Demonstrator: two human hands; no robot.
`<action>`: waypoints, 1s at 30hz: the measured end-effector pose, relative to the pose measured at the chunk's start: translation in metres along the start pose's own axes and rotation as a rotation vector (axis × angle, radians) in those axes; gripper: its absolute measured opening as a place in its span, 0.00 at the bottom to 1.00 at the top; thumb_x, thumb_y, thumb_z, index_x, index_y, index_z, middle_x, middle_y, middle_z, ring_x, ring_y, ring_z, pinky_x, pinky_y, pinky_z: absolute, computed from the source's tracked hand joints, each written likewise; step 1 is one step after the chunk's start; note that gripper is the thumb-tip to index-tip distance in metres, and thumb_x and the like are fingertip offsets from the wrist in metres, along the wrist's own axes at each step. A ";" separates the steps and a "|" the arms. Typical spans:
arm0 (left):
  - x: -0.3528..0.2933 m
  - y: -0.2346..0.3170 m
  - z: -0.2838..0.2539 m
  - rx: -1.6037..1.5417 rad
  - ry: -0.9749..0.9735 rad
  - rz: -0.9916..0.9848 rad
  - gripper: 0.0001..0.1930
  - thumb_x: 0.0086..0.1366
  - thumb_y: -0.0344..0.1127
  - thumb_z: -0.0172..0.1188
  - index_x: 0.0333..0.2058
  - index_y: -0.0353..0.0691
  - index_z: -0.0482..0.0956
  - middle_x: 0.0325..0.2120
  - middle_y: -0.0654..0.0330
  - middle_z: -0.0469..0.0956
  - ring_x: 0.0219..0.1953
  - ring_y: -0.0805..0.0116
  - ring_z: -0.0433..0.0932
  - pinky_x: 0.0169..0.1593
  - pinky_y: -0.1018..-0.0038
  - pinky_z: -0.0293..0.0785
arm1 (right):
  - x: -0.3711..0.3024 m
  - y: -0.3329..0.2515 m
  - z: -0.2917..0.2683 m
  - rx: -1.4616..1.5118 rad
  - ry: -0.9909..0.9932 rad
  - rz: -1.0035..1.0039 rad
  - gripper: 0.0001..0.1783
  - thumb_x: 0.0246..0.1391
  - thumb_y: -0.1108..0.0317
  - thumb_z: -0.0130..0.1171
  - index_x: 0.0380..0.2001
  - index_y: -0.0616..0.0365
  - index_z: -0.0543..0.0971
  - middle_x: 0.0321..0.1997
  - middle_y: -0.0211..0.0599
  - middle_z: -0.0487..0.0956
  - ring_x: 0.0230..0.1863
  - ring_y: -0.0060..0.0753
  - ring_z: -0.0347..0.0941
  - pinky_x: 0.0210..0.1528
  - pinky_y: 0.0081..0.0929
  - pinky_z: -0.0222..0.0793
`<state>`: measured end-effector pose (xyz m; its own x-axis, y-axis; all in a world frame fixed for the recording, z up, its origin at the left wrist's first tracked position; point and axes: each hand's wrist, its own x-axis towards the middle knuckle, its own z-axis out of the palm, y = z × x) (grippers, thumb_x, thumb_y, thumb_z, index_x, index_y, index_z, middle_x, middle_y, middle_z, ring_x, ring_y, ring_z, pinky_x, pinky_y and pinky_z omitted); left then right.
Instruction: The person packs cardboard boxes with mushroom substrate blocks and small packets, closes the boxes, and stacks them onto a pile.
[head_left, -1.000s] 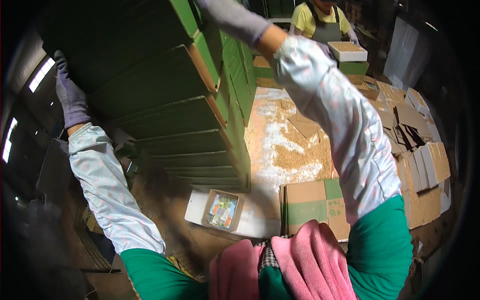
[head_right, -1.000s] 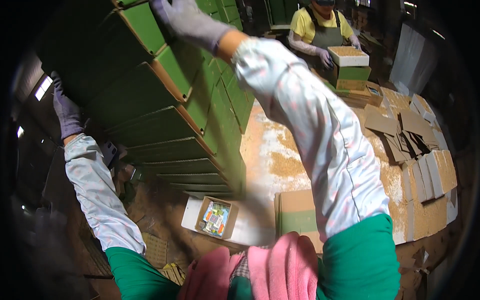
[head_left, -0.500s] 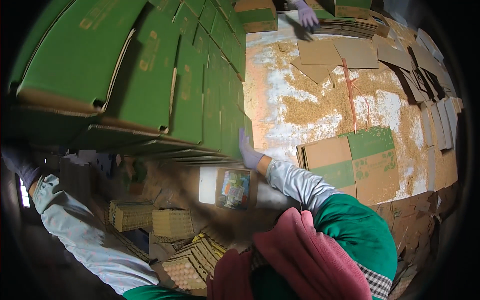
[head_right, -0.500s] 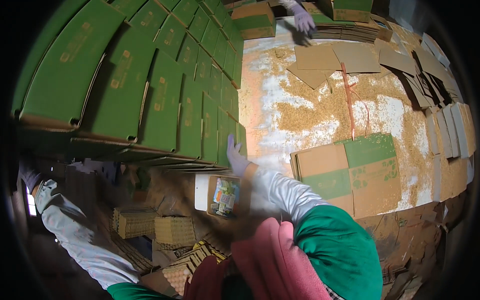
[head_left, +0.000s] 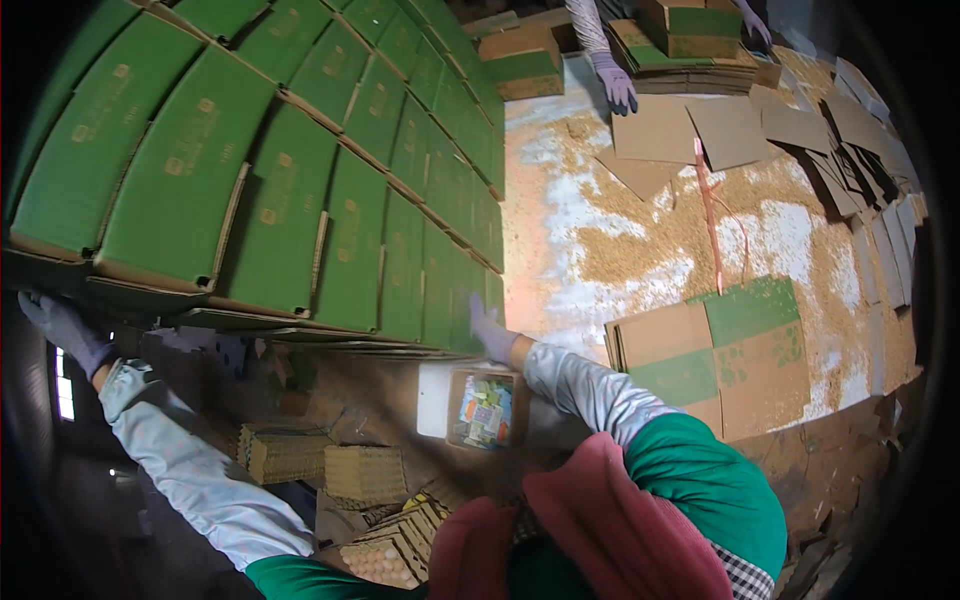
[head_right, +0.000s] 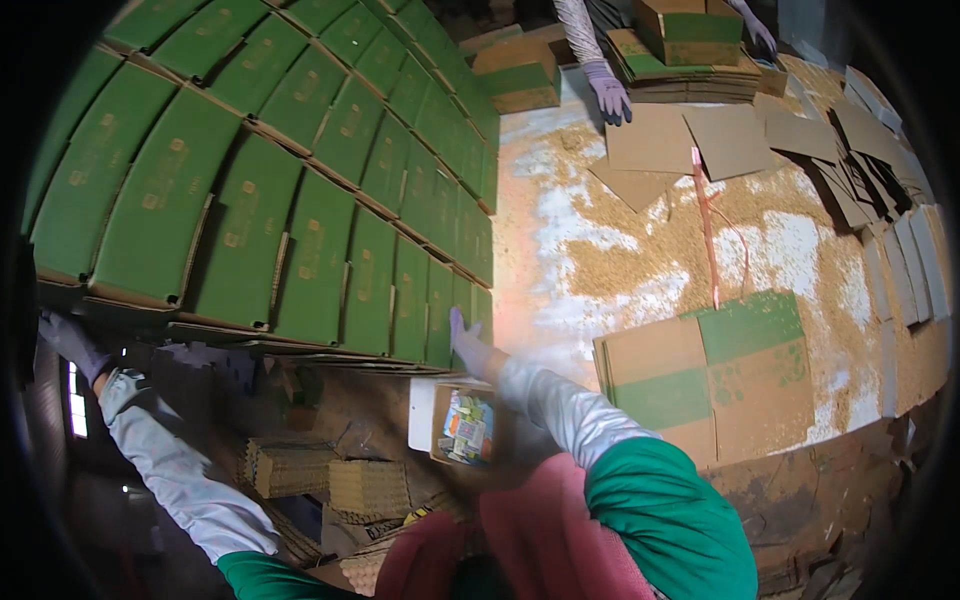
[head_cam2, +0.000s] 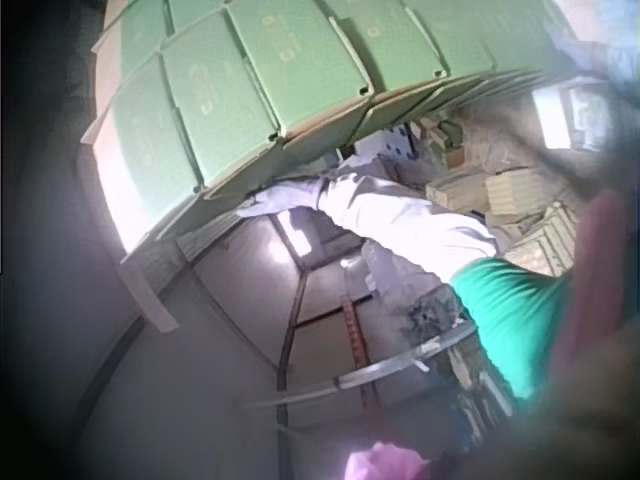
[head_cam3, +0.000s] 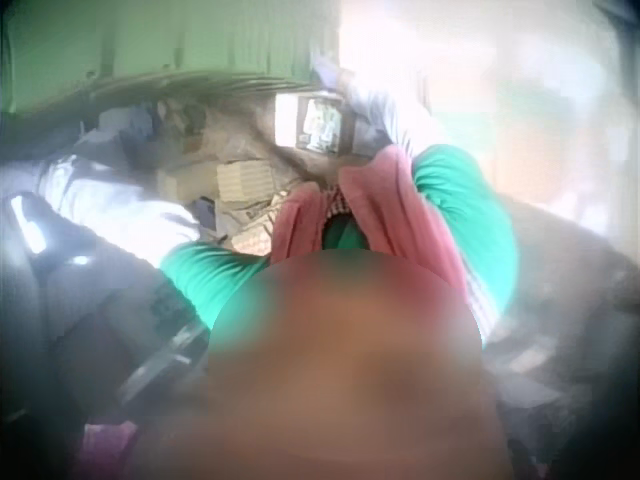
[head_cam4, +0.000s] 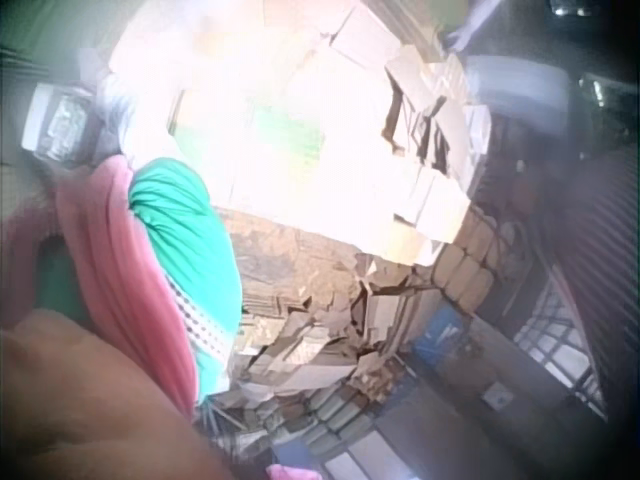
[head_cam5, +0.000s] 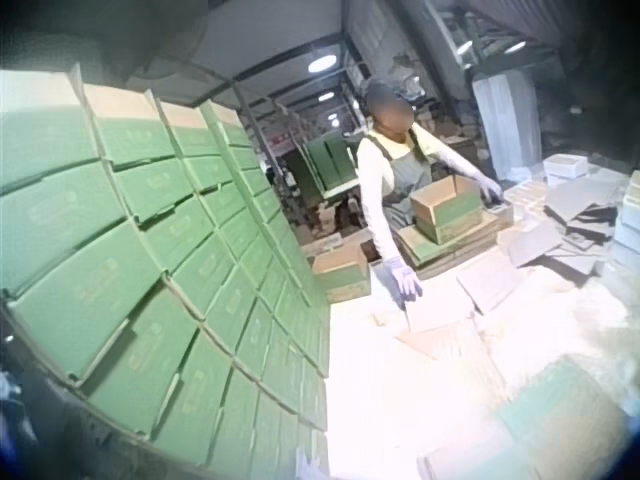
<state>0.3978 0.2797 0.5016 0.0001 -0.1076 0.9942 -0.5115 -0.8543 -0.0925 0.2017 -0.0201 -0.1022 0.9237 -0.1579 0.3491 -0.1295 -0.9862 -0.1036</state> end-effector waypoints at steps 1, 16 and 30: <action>-0.012 0.055 -0.007 -0.075 0.053 0.041 0.27 0.71 0.45 0.40 0.60 0.31 0.62 0.60 0.47 0.63 0.60 0.56 0.65 0.61 0.66 0.61 | 0.012 0.002 -0.006 0.308 0.050 0.214 0.27 0.53 0.59 0.50 0.51 0.67 0.65 0.60 0.72 0.59 0.62 0.73 0.54 0.57 0.53 0.59; -0.068 0.173 -0.023 -0.355 -0.006 0.281 0.29 0.74 0.44 0.32 0.67 0.35 0.41 0.69 0.52 0.38 0.71 0.61 0.37 0.71 0.69 0.32 | 0.124 -0.011 -0.302 1.052 0.668 -0.229 0.47 0.60 0.39 0.40 0.68 0.63 0.41 0.72 0.58 0.40 0.73 0.57 0.32 0.72 0.47 0.25; -0.489 0.181 -0.141 -0.294 -1.207 -0.875 0.32 0.63 0.40 0.60 0.60 0.30 0.60 0.61 0.49 0.62 0.64 0.56 0.59 0.65 0.68 0.54 | -0.098 0.240 -0.197 0.658 0.179 0.418 0.30 0.58 0.54 0.55 0.58 0.62 0.66 0.59 0.52 0.68 0.63 0.50 0.60 0.65 0.36 0.55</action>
<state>0.1843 0.2495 0.0059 0.9921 -0.0996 0.0758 -0.1250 -0.7552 0.6434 0.0088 -0.2516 0.0219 0.7667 -0.5685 0.2983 -0.1612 -0.6202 -0.7677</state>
